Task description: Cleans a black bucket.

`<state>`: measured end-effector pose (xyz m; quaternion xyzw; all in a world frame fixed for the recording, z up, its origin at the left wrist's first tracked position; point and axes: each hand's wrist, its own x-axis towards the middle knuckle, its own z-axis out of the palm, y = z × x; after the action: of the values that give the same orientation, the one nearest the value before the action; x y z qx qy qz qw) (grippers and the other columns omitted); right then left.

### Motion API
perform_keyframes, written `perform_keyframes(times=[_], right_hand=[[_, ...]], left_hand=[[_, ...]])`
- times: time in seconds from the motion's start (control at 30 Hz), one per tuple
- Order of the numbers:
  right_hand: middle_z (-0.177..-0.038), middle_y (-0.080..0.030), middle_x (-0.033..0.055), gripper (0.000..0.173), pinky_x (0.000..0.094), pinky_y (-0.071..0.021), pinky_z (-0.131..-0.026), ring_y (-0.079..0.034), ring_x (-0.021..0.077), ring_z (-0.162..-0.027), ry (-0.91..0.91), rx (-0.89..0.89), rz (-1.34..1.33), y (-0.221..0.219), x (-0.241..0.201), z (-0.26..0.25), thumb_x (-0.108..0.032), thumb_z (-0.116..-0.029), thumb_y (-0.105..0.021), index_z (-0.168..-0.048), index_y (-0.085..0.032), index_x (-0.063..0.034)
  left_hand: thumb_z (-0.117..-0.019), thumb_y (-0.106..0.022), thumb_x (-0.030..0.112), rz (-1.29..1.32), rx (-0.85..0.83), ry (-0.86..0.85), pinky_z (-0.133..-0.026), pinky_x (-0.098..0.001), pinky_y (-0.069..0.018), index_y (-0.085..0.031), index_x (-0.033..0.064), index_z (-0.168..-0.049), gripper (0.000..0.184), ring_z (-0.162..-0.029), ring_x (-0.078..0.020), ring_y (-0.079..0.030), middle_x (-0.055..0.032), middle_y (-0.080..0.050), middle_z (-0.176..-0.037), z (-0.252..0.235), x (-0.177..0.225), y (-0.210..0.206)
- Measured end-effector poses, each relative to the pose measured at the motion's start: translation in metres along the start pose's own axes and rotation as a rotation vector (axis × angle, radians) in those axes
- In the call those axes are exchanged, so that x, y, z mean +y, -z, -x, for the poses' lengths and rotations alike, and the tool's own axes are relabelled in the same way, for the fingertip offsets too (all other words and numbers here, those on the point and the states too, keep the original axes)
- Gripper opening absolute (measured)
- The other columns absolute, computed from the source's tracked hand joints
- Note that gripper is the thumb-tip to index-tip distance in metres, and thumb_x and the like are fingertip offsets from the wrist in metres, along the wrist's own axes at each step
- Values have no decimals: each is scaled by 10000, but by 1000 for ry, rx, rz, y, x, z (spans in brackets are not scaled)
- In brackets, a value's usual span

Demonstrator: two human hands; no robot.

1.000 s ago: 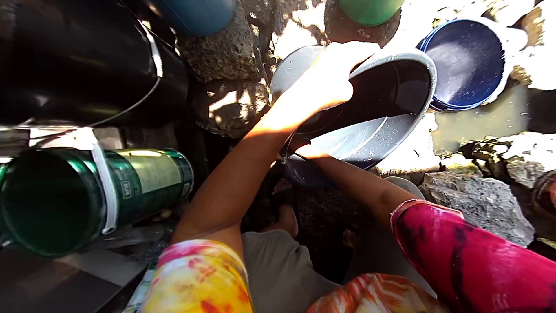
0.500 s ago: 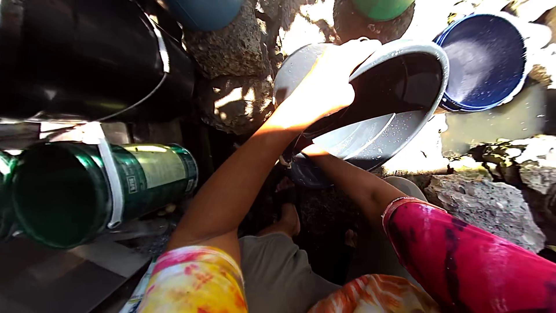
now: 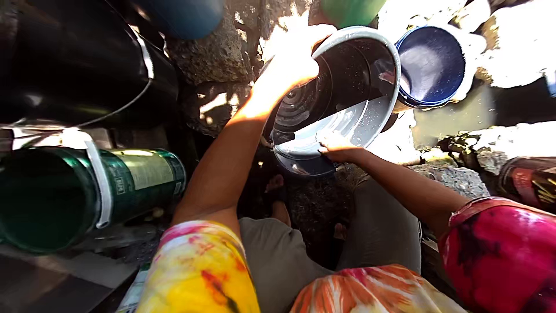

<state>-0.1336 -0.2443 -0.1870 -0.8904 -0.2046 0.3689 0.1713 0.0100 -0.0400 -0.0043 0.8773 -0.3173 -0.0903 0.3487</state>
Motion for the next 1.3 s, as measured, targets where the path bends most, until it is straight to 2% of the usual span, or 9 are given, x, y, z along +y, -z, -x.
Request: perform_keyframes(times=[0.13, 0.2, 0.3, 0.43, 0.6, 0.8, 1.03, 1.2, 1.3], right_hand=[[-1545, -435, 284, 525, 498, -264, -1241, -386, 361, -1478, 181, 200, -865, -10, -142, 16, -283, -1126, -309, -1470, -469, 80], [-1473, -508, 269, 497, 509, -436, -1120, -513, 353, -1373, 246, 536, -795, -26, -167, 14, -263, -1068, -455, -1433, -504, 72], [-1422, -534, 326, 595, 503, -521, -1033, -585, 421, -1292, 335, 578, -295, -50, -126, 22, -71, -898, -700, -1420, -495, 129], [-1367, -571, 332, 383, 525, -430, -1129, -554, 467, -1308, 274, 209, 275, -41, -50, 52, 60, -969, -536, -1340, -554, 155], [-1346, -579, 268, 360, 500, -493, -1047, -576, 416, -1265, 280, 2, 151, 0, -40, 64, 54, -984, -553, -1341, -584, 87], [-1065, -732, 241, 191, 553, -517, -965, -705, 371, -1025, 107, 460, -419, 37, -32, 75, 31, -980, -584, -1091, -736, 66], [-1320, -641, 180, 361, 480, -408, -1129, -569, 331, -1290, 253, 55, 167, 28, -2, 68, -65, -920, -720, -1274, -671, -12], [-1242, -662, 202, 356, 490, -485, -1054, -616, 360, -1222, 266, 158, 188, 34, 13, 59, -99, -970, -665, -1319, -658, -30], [-1125, -700, 175, 232, 528, -550, -913, -674, 366, -1085, 347, 182, 321, 62, 7, 68, -53, -947, -653, -1166, -731, -57]], left_hand=[[-742, -553, -71, -22, 38, 25, -1055, -503, -438, -607, 27, -1402, 669, -1276, -339, -594, -204, -653, -1334, -4, 1, -1], [-754, -552, -52, -44, 27, 94, -1078, -543, -415, -597, 88, -1430, 692, -1328, -343, -556, -182, -627, -1386, -6, -3, 0], [-770, -536, -80, -53, 53, 85, -1115, -484, -411, -597, 63, -1427, 675, -1337, -318, -562, -180, -627, -1394, -7, -9, 4], [-763, -551, -102, -68, 44, 19, -1108, -505, -411, -629, 16, -1375, 628, -1312, -361, -577, -215, -638, -1364, -4, -9, 8], [-766, -563, -119, -74, -1, -20, -1122, -526, -408, -605, 7, -1400, 648, -1320, -385, -574, -230, -625, -1381, -13, -11, 11], [-877, -628, -34, -269, -59, 209, -1001, -695, -438, -536, 189, -1499, 667, -1288, -468, -572, -216, -611, -1400, -18, -10, 17], [-948, -634, 74, -495, -34, 260, -892, -683, -476, -551, 192, -1452, 525, -1159, -488, -635, -241, -672, -1249, -28, -1, 15], [-959, -600, 57, -476, 7, 238, -914, -674, -478, -592, 97, -1384, 427, -1134, -495, -642, -262, -679, -1199, -25, -15, 20], [-992, -605, 114, -376, 145, 265, -1015, -665, -441, -598, 58, -1398, 410, -1196, -491, -622, -279, -667, -1257, -9, -58, 27]])
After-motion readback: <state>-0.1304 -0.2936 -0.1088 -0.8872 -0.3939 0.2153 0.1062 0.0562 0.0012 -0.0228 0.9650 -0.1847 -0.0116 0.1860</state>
